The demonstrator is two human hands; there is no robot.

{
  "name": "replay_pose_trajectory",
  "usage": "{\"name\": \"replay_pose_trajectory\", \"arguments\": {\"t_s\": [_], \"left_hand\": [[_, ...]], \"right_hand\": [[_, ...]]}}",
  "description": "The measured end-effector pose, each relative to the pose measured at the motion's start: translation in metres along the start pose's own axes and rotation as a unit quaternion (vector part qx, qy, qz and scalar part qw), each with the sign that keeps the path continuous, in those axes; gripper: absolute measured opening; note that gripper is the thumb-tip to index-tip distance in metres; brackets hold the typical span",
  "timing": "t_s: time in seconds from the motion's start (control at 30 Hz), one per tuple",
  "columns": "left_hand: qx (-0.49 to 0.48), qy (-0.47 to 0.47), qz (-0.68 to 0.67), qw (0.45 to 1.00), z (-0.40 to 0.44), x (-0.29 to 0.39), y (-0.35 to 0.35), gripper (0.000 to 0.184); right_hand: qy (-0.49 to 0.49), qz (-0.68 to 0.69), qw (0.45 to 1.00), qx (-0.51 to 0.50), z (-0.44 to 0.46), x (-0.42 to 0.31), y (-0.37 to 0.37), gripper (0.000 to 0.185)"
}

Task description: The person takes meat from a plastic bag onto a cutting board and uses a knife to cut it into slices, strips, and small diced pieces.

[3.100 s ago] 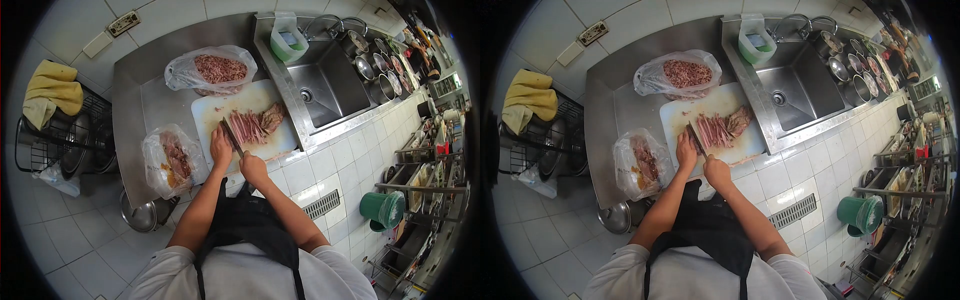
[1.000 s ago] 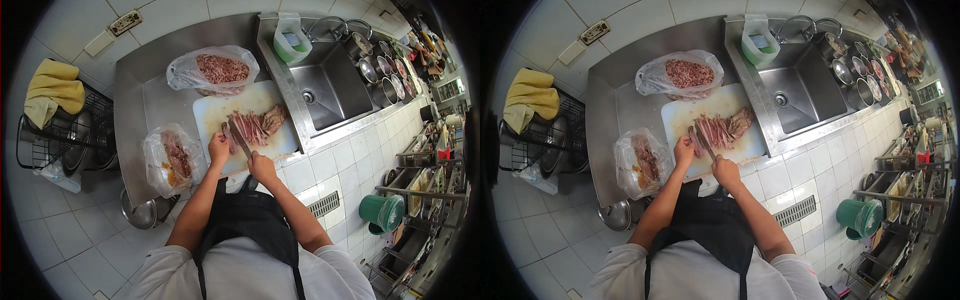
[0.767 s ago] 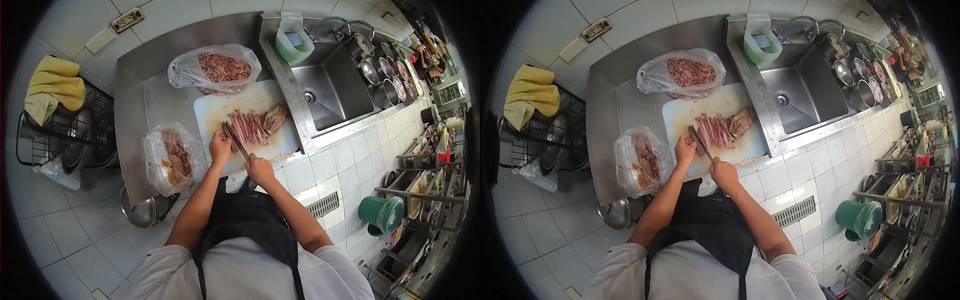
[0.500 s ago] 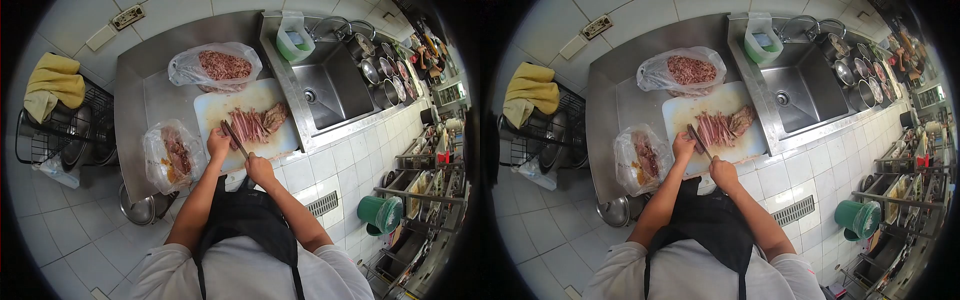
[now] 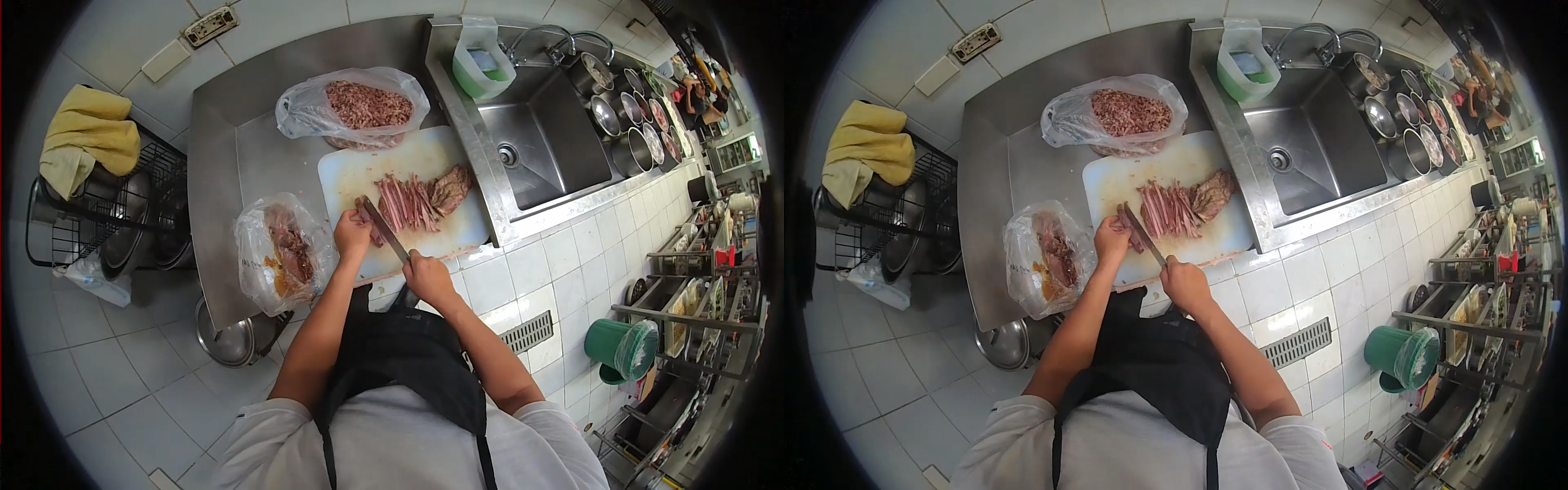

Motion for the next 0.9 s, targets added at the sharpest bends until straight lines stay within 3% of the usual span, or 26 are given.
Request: {"name": "replay_pose_trajectory", "arguments": {"t_s": [0.17,0.27,0.37,0.47,0.73,0.9], "left_hand": [[-0.005,0.051,0.148,0.988,-0.007,0.017,-0.035,0.045],[0.083,0.106,0.256,0.957,-0.032,0.067,-0.065,0.043],[0.126,0.253,0.224,0.933,-0.054,0.112,-0.073,0.034],[0.089,0.421,0.225,0.874,-0.060,0.133,-0.041,0.023],[0.094,0.454,0.239,0.853,-0.050,0.133,-0.022,0.008],[0.087,0.462,0.240,0.850,-0.043,0.132,-0.017,0.007]], "right_hand": [[0.031,0.015,0.998,0.054,0.002,0.012,-0.016,0.021],[0.031,0.005,0.997,0.073,0.005,0.022,-0.017,0.021],[0.042,-0.015,0.997,0.057,0.008,0.013,-0.016,0.021],[0.032,-0.010,0.998,0.056,0.013,0.005,-0.005,0.020],[0.020,-0.008,0.997,0.067,0.019,0.004,0.008,0.021],[0.026,-0.003,0.998,0.065,0.022,0.007,0.014,0.022]]}}
Point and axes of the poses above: each hand's wrist, its own z-axis towards the middle knuckle, its own y-axis out of the palm, x = y × z, the point moved 9 cm from there along z, towards the middle knuckle, and after that the axes turned 13 degrees about z, right-handed, at the moved point
